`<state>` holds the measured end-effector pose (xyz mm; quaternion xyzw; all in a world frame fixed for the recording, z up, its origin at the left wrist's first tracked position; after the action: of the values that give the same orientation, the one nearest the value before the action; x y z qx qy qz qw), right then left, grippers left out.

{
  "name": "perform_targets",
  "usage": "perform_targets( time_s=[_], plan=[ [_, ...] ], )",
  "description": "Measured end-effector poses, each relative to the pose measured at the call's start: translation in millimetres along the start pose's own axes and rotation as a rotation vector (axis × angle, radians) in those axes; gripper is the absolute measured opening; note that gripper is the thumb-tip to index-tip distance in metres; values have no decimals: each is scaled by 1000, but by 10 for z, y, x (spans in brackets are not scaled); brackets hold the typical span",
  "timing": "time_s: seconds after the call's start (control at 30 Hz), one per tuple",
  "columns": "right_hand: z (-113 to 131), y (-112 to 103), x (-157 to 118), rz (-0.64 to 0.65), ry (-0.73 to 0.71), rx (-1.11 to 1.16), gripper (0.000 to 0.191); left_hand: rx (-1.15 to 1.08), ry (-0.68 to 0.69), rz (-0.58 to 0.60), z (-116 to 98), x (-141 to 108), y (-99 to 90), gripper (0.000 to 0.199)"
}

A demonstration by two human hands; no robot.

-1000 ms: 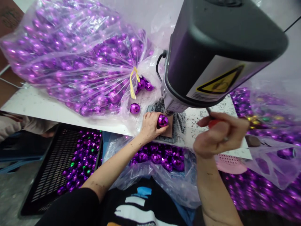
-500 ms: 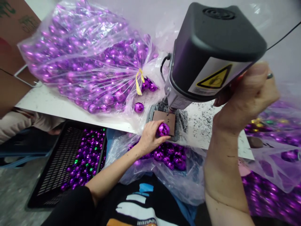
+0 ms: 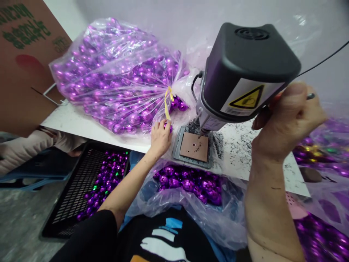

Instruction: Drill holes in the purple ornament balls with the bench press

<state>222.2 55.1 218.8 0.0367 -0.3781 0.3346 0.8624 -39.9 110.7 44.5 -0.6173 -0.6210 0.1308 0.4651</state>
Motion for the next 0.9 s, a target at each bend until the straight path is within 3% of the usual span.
perform_targets(
  time_s=[0.07, 0.13, 0.27, 0.37, 0.43, 0.57, 0.73, 0.9],
  plan=[
    [-1, 1, -1, -11, 8, 12, 52, 41, 13, 58, 177, 146, 41, 36],
    [-2, -1, 3, -11, 2, 8, 53, -61, 10, 86, 240, 196, 43, 36],
    [3, 0, 14, -4, -24, -16, 54, -666, -99, 78, 136, 52, -28, 55],
    [-1, 13, 19, -10, -18, -16, 55, -1115, -229, 230, -88, -193, 137, 65],
    [-8, 17, 22, -16, -8, -22, 55, -1287, -327, 305, -201, -347, 284, 67],
    [-17, 2, 31, -20, -5, -63, 55, -1401, -437, 283, -250, -458, 476, 68],
    [-30, -4, 32, -8, -5, -29, 57, -1374, -519, 241, -199, -370, 538, 56],
    [-4, 6, 21, -21, -29, -60, 59, -1549, -766, 350, -155, -356, 681, 48]
  ],
)
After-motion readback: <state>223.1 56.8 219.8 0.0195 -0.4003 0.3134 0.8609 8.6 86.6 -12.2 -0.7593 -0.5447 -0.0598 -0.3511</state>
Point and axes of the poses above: each hand's wrist, its own x-axis towards the middle knuckle, its own y-axis out of the palm, z = x × y, the point moved 9 cm from there along x, towards the middle knuckle, and after that the axes turned 14 degrees about -x, right-handed, at the moved point
